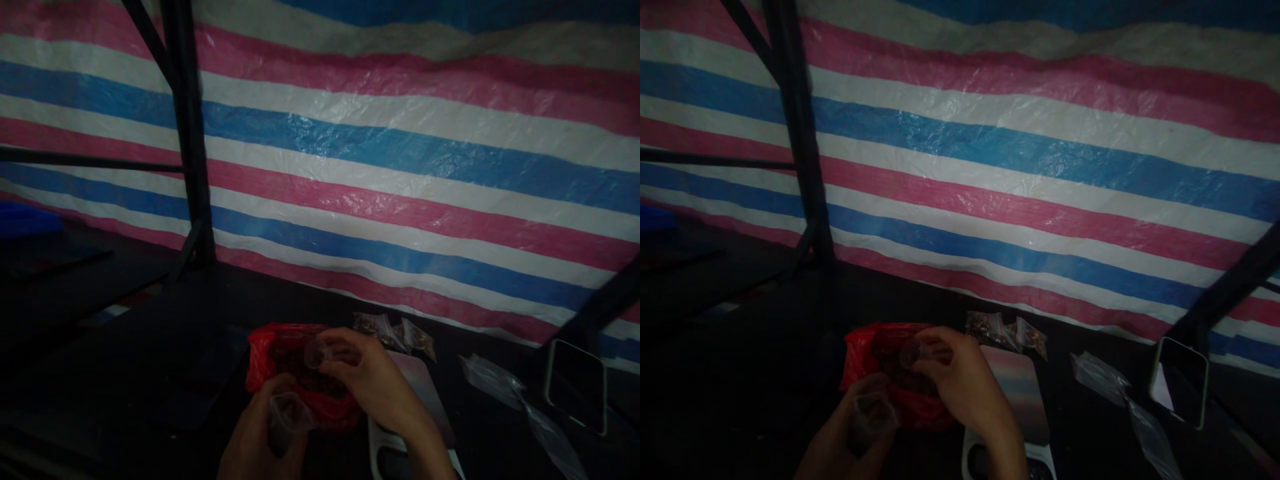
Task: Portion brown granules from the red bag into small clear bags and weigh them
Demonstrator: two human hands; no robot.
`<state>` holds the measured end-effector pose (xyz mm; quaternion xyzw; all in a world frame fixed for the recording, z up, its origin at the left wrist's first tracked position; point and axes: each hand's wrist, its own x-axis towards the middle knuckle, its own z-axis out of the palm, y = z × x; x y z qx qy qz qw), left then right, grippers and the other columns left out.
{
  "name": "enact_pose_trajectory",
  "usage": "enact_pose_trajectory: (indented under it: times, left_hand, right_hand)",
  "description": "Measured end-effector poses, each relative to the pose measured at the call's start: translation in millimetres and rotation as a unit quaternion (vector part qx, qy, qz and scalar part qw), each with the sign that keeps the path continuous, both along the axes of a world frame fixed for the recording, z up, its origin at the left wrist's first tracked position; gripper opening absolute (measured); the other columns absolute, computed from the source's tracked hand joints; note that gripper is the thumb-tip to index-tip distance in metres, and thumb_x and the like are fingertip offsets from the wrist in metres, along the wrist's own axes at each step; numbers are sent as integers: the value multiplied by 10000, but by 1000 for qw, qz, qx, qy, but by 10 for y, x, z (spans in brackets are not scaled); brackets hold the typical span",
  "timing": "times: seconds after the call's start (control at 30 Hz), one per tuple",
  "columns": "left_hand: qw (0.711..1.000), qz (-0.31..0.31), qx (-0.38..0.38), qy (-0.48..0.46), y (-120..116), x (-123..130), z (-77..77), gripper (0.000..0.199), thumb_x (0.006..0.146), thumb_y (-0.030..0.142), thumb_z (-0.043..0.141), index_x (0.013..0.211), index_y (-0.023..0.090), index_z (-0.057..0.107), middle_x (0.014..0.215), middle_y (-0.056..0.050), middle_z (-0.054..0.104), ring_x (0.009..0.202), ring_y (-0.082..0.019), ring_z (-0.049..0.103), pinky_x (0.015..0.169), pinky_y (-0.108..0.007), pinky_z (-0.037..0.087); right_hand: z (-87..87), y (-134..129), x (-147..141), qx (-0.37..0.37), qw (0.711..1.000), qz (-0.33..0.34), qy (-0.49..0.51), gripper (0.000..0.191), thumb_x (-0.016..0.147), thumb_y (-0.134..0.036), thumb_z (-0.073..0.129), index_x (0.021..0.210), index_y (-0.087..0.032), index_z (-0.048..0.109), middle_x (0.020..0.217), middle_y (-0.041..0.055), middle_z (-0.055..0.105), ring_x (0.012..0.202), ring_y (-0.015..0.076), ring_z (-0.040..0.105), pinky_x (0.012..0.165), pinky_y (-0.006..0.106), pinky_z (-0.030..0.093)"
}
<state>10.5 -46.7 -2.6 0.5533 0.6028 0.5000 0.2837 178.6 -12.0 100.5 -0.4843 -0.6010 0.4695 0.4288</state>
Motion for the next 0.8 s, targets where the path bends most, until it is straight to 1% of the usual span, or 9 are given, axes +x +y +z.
enact_pose_trajectory:
  times: [0.1, 0.17, 0.23, 0.33, 0.47, 0.57, 0.7, 0.8]
  left_hand:
    - [999, -26, -23, -39, 25, -17, 85, 314, 816, 466, 685, 1039, 256, 754, 946, -57, 837, 861, -289, 808, 765, -372, 655]
    - [998, -29, -29, -41, 20, -17, 125, 313, 830, 508, 678, 1007, 262, 757, 889, -51, 828, 827, -289, 803, 738, -364, 650]
    - [998, -38, -53, -25, 6, -16, 150, 331, 853, 520, 658, 1043, 267, 758, 876, -49, 826, 843, -298, 805, 735, -367, 644]
    - [997, -46, -69, 2, -7, -12, 154, 359, 886, 487, 616, 1133, 256, 737, 938, -61, 835, 910, -304, 810, 774, -378, 638]
    - [995, -73, -63, 2, 16, 6, 122, 367, 903, 437, 589, 1199, 248, 695, 1110, -69, 830, 1020, -285, 802, 848, -367, 626]
    - [994, -82, -75, -12, 39, 32, 112, 380, 913, 462, 566, 1213, 257, 679, 1110, -57, 828, 1014, -276, 802, 833, -349, 620]
    - [993, -81, -79, -24, 49, 60, 134, 334, 905, 494, 574, 1135, 274, 678, 1032, -27, 823, 964, -263, 797, 830, -324, 606]
    - [994, -67, -84, -28, 35, 42, 139, 354, 923, 580, 537, 1056, 285, 681, 973, -19, 819, 931, -267, 793, 795, -321, 603]
  right_hand:
    - [97, -107, -31, -4, 998, 47, 33, 316, 775, -104, 721, 1042, -258, 795, 1043, -7, 815, 1013, 203, 767, 922, 308, 576]
    - [149, -183, -65, 13, 998, 67, 10, 357, 769, -62, 724, 1039, -280, 809, 1096, -17, 803, 1049, 196, 755, 949, 301, 565]
    - [175, -242, -108, 52, 995, 70, -38, 404, 774, -15, 709, 1031, -305, 822, 1132, -26, 789, 1090, 190, 733, 993, 300, 546]
    - [160, -281, -170, 109, 988, 61, -87, 507, 784, 47, 643, 1050, -343, 827, 1203, -39, 762, 1152, 177, 701, 1037, 296, 523]
    - [116, -283, -205, 128, 982, 66, -120, 613, 733, 101, 583, 1060, -357, 826, 1227, -55, 742, 1167, 155, 686, 1060, 280, 504]
    - [121, -295, -196, 138, 980, 66, -128, 600, 741, 106, 573, 1054, -338, 826, 1224, -49, 740, 1153, 145, 687, 1043, 266, 506]
    - [155, -288, -138, 163, 978, 50, -117, 533, 784, 93, 617, 1094, -297, 808, 1256, -37, 732, 1188, 131, 675, 1077, 244, 483]
    - [102, -205, -67, 172, 977, 9, -129, 496, 793, 84, 640, 1119, -258, 788, 1286, -12, 723, 1227, 142, 659, 1123, 259, 456]
